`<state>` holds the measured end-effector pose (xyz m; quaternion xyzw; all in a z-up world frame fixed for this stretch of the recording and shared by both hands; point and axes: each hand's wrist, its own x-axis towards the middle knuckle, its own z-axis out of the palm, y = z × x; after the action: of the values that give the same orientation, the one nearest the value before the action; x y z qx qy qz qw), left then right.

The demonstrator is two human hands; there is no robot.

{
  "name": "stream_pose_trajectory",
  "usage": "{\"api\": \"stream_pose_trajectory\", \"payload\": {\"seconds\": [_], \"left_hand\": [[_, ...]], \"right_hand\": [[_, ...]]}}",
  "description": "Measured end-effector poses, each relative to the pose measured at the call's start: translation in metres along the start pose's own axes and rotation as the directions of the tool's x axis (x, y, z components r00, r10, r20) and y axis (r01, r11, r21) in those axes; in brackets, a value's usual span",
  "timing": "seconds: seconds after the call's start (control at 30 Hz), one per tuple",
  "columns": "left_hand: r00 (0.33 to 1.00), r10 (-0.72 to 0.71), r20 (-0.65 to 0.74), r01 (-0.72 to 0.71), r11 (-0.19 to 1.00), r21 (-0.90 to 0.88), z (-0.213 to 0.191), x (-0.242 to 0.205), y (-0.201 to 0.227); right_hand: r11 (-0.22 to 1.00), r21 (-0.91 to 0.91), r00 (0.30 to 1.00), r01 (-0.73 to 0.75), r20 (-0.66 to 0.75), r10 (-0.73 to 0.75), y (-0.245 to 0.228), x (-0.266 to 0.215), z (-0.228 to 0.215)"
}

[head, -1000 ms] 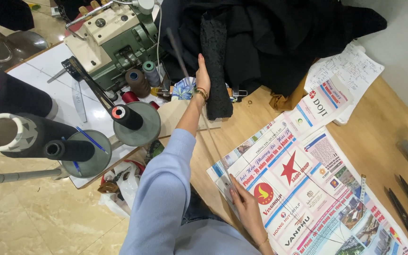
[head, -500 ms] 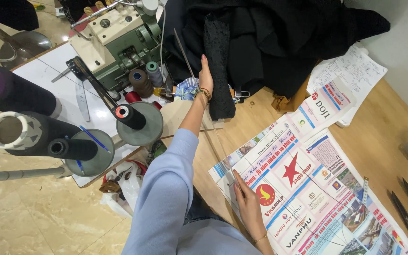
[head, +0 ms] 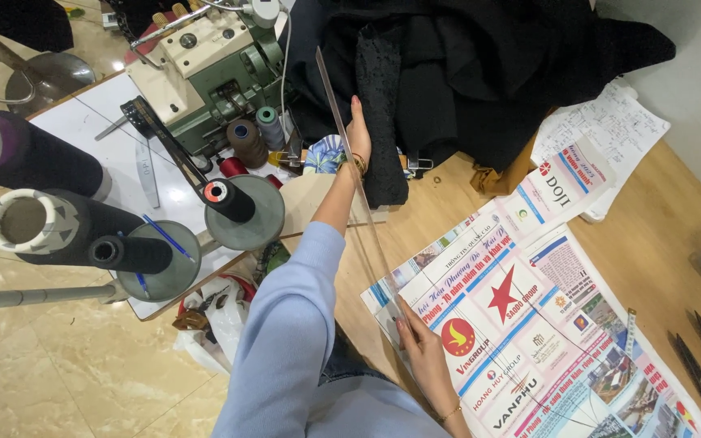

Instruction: The person is working at a wooden table in a sewing workshop, using a needle and thread to sew a piece of newspaper. They then use a ruler to measure the newspaper and handle a piece of black fabric. The scene includes a sewing machine and spools of thread.

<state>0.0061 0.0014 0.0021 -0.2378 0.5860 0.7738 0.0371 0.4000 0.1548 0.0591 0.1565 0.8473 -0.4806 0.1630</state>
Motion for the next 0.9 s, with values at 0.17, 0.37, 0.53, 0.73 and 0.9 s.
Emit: {"api": "stream_pose_trajectory", "payload": {"seconds": [0.17, 0.37, 0.53, 0.73, 0.9], "left_hand": [[1.0, -0.015, 0.006, 0.015, 1.0, -0.005, 0.001, 0.005, -0.004], [1.0, -0.001, 0.027, 0.001, 1.0, 0.011, -0.001, -0.002, 0.002], [0.999, -0.043, 0.005, 0.042, 0.996, 0.082, -0.002, -0.008, 0.008], [0.998, -0.061, -0.019, 0.062, 0.994, 0.093, -0.001, -0.007, 0.008], [0.998, -0.057, -0.03, 0.06, 0.993, 0.101, -0.001, -0.005, 0.007]], "right_hand": [[1.0, 0.004, 1.0, -0.022, -0.019, 0.022, 0.0, -0.004, -0.001], [0.995, 0.09, 0.998, -0.032, 0.052, 0.028, 0.005, -0.006, 0.0], [0.992, 0.114, 0.997, -0.049, 0.059, 0.042, 0.007, -0.013, -0.002], [0.998, 0.061, 1.0, -0.023, 0.013, 0.022, 0.015, -0.012, -0.003], [0.997, 0.072, 1.0, 0.003, 0.022, -0.005, 0.018, -0.011, -0.002]]}}
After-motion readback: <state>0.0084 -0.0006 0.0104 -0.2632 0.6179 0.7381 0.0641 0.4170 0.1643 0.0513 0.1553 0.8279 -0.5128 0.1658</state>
